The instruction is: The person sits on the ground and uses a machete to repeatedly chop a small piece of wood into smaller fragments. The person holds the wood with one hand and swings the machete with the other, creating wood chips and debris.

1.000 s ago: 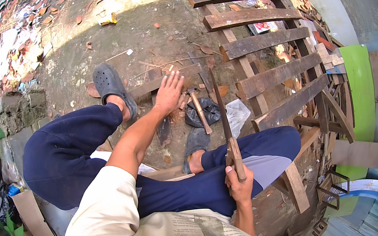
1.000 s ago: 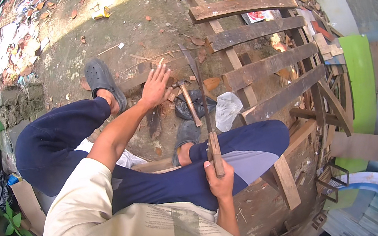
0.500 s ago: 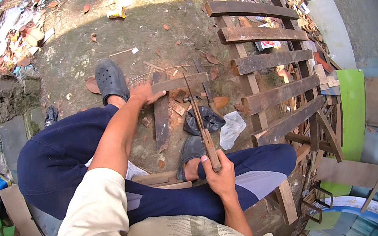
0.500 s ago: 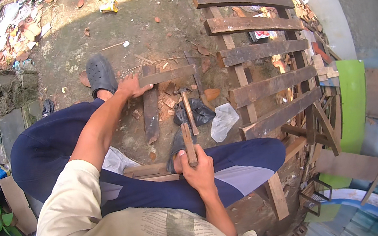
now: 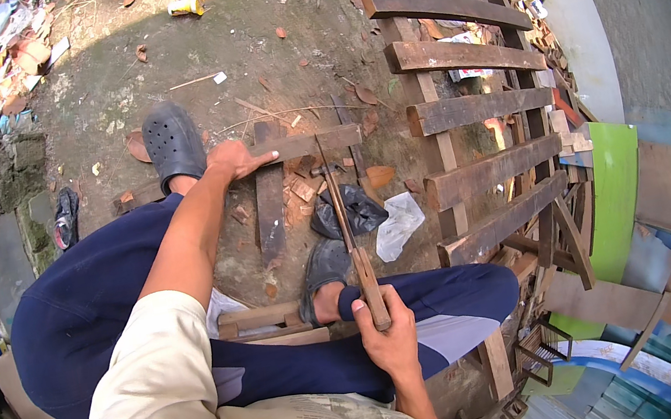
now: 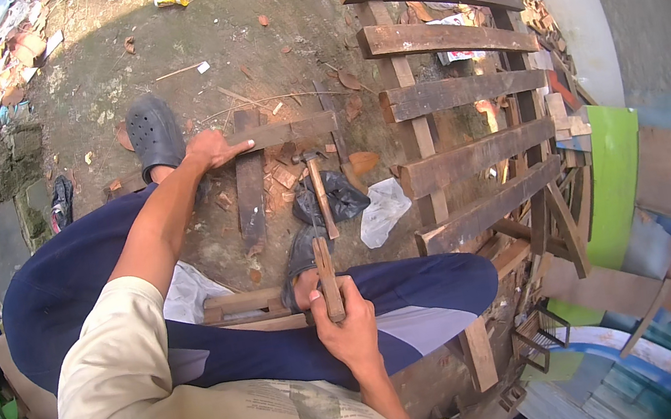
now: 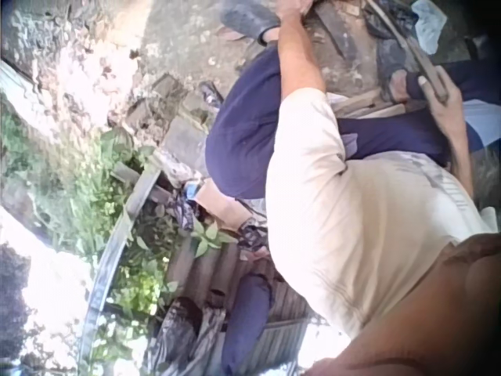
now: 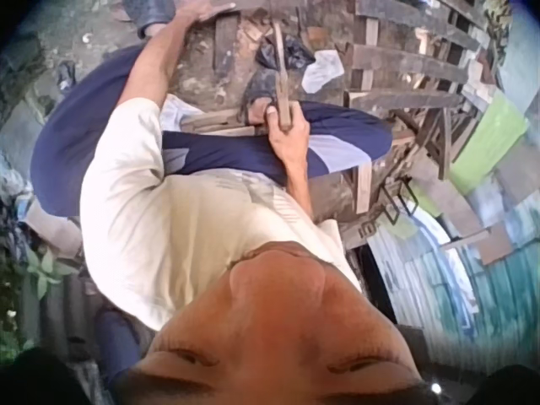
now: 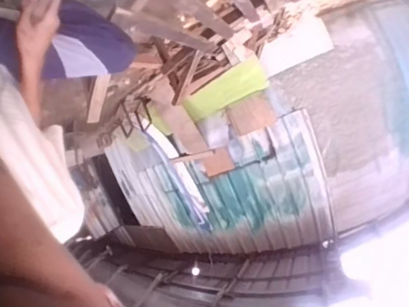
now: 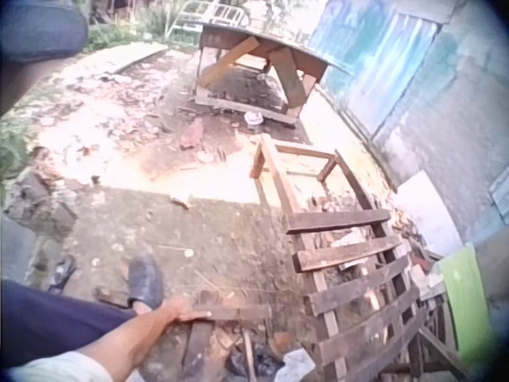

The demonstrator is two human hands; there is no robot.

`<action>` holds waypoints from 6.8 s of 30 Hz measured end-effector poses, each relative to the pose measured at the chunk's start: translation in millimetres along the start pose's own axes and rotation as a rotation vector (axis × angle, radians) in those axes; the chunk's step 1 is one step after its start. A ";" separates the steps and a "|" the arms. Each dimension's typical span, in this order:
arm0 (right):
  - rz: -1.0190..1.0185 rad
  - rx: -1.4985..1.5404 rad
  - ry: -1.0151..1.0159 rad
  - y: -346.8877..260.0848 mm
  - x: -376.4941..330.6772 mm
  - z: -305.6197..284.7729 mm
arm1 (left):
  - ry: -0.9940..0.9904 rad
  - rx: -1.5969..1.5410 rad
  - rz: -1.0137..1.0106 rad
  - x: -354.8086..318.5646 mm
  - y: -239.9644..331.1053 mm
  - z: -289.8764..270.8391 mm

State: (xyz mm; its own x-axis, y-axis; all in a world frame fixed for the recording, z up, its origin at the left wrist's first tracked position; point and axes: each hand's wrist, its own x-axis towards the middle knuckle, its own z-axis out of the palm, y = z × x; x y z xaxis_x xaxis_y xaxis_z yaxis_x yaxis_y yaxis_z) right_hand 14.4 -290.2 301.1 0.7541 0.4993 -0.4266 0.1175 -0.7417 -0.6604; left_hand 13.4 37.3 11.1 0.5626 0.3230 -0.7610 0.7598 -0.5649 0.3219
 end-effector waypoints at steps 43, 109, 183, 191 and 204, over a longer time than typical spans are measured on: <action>-0.043 0.164 -0.033 9.4 87.2 35.1 | 0.160 0.055 -0.043 12.7 2.7 1.9; 0.080 0.200 -0.024 -22.5 30.5 -4.4 | 0.581 0.098 0.055 -12.7 -0.1 68.2; -0.074 0.137 -0.057 13.4 28.2 17.0 | 0.375 0.000 -0.001 -10.0 -6.2 54.3; 0.070 0.124 0.024 13.7 170.0 76.7 | 0.408 0.000 0.024 -14.8 11.4 39.8; 0.031 0.006 -0.002 21.8 152.4 70.0 | 0.398 0.011 0.019 -19.4 12.7 49.9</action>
State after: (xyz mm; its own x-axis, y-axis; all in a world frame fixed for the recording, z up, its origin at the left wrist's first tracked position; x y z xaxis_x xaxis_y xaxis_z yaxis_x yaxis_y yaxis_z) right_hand 86.7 -199.0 178.5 0.7563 0.4766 -0.4481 0.0901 -0.7543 -0.6503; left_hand -4.1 -14.0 1.9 0.6607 0.5801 -0.4764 0.7455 -0.5814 0.3259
